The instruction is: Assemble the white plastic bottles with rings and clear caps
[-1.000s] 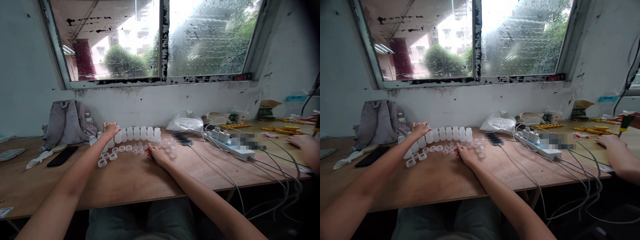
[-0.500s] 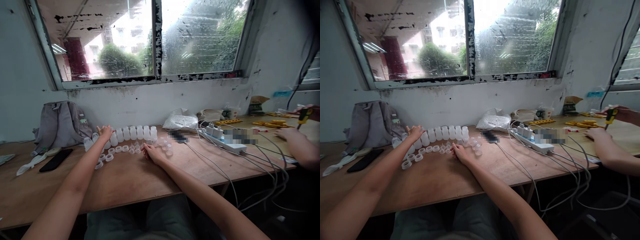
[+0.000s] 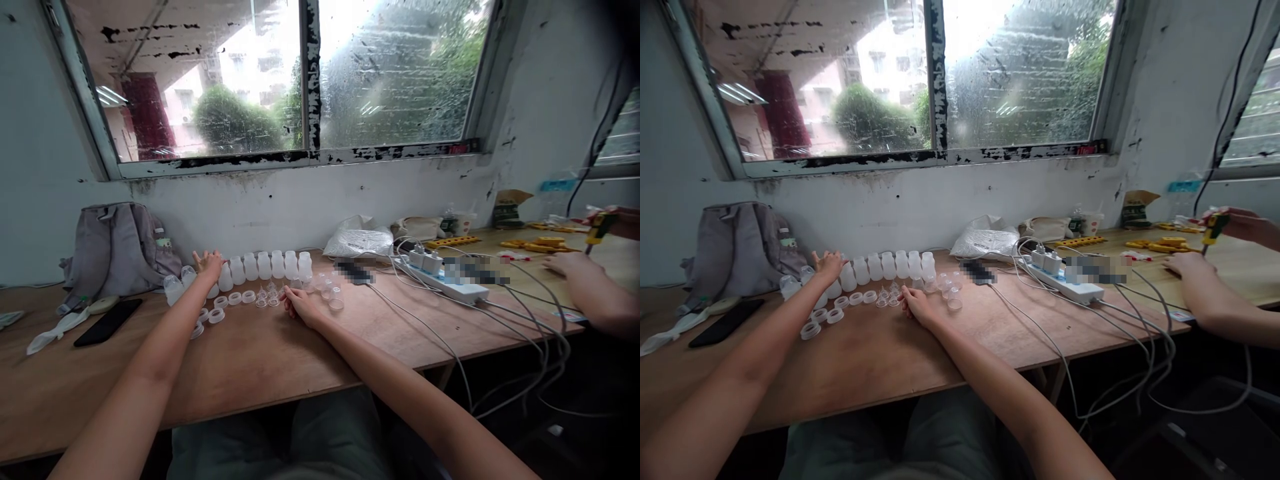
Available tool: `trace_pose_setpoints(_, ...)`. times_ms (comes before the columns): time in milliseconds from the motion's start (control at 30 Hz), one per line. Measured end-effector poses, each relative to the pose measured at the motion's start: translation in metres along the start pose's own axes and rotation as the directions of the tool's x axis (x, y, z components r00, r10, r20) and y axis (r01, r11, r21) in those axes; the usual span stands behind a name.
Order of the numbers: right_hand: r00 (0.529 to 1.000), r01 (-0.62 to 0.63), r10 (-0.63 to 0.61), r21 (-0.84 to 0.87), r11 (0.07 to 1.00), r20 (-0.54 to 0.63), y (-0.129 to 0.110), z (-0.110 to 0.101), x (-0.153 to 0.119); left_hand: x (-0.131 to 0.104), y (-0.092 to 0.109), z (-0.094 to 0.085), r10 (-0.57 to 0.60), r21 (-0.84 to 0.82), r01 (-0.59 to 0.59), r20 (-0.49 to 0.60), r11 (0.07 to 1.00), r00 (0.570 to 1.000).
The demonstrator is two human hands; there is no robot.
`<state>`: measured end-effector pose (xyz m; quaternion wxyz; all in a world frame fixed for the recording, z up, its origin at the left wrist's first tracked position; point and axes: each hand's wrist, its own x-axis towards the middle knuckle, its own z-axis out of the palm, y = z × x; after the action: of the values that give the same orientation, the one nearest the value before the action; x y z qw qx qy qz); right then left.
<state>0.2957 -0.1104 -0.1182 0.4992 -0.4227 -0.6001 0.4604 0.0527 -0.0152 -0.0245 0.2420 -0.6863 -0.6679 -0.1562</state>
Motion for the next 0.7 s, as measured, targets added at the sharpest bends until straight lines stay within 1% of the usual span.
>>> trace_pose_setpoints(67, 1.000, 0.003, -0.003, -0.001, 1.000, 0.000, 0.001, 0.000, 0.001, -0.003, 0.001, -0.004, 0.022, -0.024, -0.024, -0.066, 0.999, 0.998)
trace_pose_setpoints(100, 1.000, 0.005, -0.005, -0.001, 1.000, 0.001, 0.001, 0.000, 0.001, -0.005, 0.002, -0.008, 0.052, -0.045, -0.057, -0.100, 0.997, 0.994)
trace_pose_setpoints(167, 1.000, 0.015, -0.015, 0.000, 1.000, 0.007, 0.000, -0.001, 0.000, -0.014, 0.001, -0.017, 0.156, -0.098, -0.170, -0.138, 0.981, 0.978)
trace_pose_setpoints(200, 1.000, 0.019, -0.019, -0.003, 1.000, 0.011, 0.000, -0.001, -0.001, -0.020, -0.001, -0.023, 0.220, -0.123, -0.236, -0.129, 0.964, 0.967)
trace_pose_setpoints(267, 1.000, 0.023, -0.023, -0.019, 1.000, 0.016, -0.003, 0.000, -0.002, -0.037, -0.008, -0.033, 0.335, -0.160, -0.337, -0.043, 0.928, 0.941)
trace_pose_setpoints(333, 0.999, 0.030, -0.029, -0.068, 0.997, 0.015, -0.005, 0.000, -0.004, -0.058, -0.020, -0.041, 0.384, -0.180, -0.361, 0.110, 0.915, 0.917)
trace_pose_setpoints(400, 0.999, 0.047, -0.047, -0.152, 0.987, 0.008, -0.006, 0.001, -0.005, -0.080, -0.035, -0.045, 0.344, -0.171, -0.307, 0.268, 0.936, 0.900)
trace_pose_setpoints(467, 0.998, 0.067, -0.069, -0.228, 0.971, -0.001, -0.006, 0.001, -0.005, -0.099, -0.049, -0.045, 0.308, -0.152, -0.269, 0.408, 0.951, 0.860)
trace_pose_setpoints(533, 0.995, 0.088, -0.096, -0.292, 0.952, -0.015, -0.005, 0.001, -0.004, -0.112, -0.059, -0.042, 0.276, -0.137, -0.240, 0.512, 0.961, 0.813)
trace_pose_setpoints(600, 0.989, 0.115, -0.139, -0.362, 0.925, -0.040, -0.003, 0.001, -0.002, -0.119, -0.064, -0.037, 0.279, -0.153, -0.234, 0.575, 0.960, 0.769)
trace_pose_setpoints(633, 0.984, 0.132, -0.169, -0.403, 0.906, -0.059, -0.002, 0.001, -0.001, -0.121, -0.065, -0.034, 0.300, -0.176, -0.243, 0.575, 0.954, 0.761)
trace_pose_setpoints(667, 0.976, 0.147, -0.202, -0.441, 0.885, -0.079, -0.001, 0.001, -0.001, -0.121, -0.064, -0.033, 0.330, -0.205, -0.259, 0.553, 0.944, 0.765)
trace_pose_setpoints(700, 0.968, 0.161, -0.232, -0.468, 0.869, -0.097, 0.000, 0.002, -0.001, -0.120, -0.062, -0.033, 0.362, -0.235, -0.278, 0.513, 0.931, 0.778)
